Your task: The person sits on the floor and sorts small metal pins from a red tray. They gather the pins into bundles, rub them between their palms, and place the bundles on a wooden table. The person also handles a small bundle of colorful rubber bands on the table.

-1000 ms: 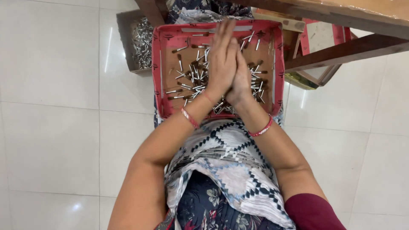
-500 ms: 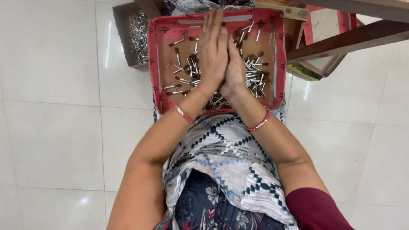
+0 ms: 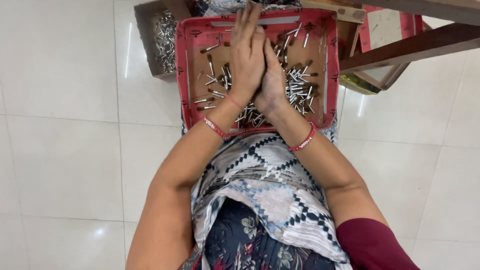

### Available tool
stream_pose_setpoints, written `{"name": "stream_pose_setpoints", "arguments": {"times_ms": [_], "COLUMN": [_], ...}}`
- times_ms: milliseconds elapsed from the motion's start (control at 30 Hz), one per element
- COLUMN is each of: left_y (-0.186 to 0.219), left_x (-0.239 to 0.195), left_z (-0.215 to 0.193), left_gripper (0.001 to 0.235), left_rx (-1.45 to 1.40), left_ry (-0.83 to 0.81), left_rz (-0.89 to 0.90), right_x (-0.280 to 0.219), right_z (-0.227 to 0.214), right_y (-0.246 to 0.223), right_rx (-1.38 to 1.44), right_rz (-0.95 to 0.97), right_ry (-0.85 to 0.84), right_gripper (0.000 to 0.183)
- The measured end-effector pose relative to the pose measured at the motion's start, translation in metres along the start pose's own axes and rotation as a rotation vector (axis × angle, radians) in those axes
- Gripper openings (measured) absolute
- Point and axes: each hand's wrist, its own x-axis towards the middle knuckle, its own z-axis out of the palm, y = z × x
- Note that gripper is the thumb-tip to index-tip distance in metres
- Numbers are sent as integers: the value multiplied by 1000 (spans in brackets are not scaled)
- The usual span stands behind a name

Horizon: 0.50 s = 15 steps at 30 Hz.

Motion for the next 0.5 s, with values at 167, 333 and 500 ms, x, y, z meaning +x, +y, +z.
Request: {"name": "stream_pose_setpoints", "arguments": {"times_ms": [167,333,500], "left_y": [32,37,46], "left_x": [-16,-4,-5], "left_z": [-4,-5,-7], "left_gripper": [49,47,52], "left_rx": [31,163,305], "left_ry": [-142,-22,-154], "left_rz": [-35,10,68], "right_x": [9,0,-1], "right_z": [-37,-19,-39], "right_y": [10,-3,6], "right_rx": [56,19,280], "right_rz": [-58,-33,34], "right_ry": [-226,-154,-195], "right_gripper": [63,63,63]}}
